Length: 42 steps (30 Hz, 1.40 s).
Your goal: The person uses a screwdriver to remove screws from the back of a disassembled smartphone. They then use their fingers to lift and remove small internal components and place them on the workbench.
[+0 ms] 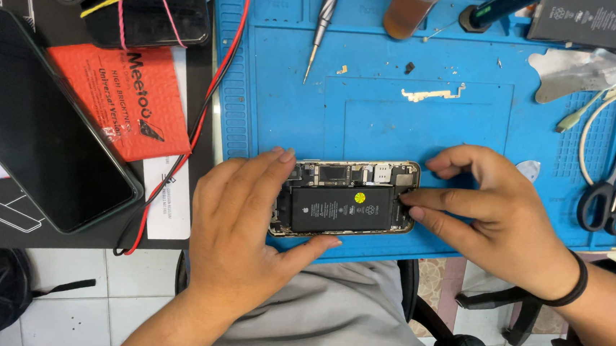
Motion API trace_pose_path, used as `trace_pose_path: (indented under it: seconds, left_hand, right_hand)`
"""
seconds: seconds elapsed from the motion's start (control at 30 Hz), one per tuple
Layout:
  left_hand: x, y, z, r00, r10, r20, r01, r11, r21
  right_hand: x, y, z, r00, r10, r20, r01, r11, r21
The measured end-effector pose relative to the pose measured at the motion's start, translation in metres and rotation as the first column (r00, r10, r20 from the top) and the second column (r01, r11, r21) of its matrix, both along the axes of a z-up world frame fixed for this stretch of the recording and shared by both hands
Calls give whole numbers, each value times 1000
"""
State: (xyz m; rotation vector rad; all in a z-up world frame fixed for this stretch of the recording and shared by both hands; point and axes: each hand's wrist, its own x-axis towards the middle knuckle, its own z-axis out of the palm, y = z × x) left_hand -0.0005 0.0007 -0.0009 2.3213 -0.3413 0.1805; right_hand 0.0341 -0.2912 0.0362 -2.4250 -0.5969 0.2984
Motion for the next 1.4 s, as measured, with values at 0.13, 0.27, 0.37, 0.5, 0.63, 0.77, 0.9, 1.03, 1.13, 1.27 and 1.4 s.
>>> trace_pose_path:
  seconds: [0.13,0.27,0.37,0.5,0.63,0.77,0.9,1.03,1.13,1.27,1.4]
  left_hand:
    - [0,0,0,1000,-2,5,2,1000,-4]
    - [1,0,1,1000,-2,6,2,1000,-9]
    - [1,0,1,1000,-5,7,5,1000,-10]
    - [2,0,2,1000,-8,19,8,1000,-9]
    - [2,0,2,1000,-9,19,9,1000,-4]
    - [2,0,2,1000,-13,15,13,1000,1]
    - [1,0,2,1000,-11,5,11,1000,6]
    - [1,0,2,1000,-9,4,9,1000,9]
    - [1,0,1,1000,-9,1,9,1000,8]
    - [0,1,1,1000,-5,4,5,1000,2]
    - [0,0,0,1000,-3,3,3,1000,4]
  right_hand:
    - [0,0,-1,1000,-11,-4,11,1000,4]
    - [-1,1,0,1000,-28,-7,28,999,-26]
    - [-1,1,1,1000,-22,-6,22,999,-23]
    - [1,0,0,997,-58,-50,59,998,22]
    - [2,3,-3,989,-112,-101,117,992,52]
    - [1,4,-4,983,-137,-118,145,988,56]
    - [2,6,-5,978,-148,-145,156,987,41]
    - [3,6,-4,975,-140,-174,148,988,35]
    - [3,6,2,983,-109,-151,125,987,102]
    - [8,5,12,917,262,300,-193,951,-242]
    - [7,7,17,783,464,414,-286,859,-424]
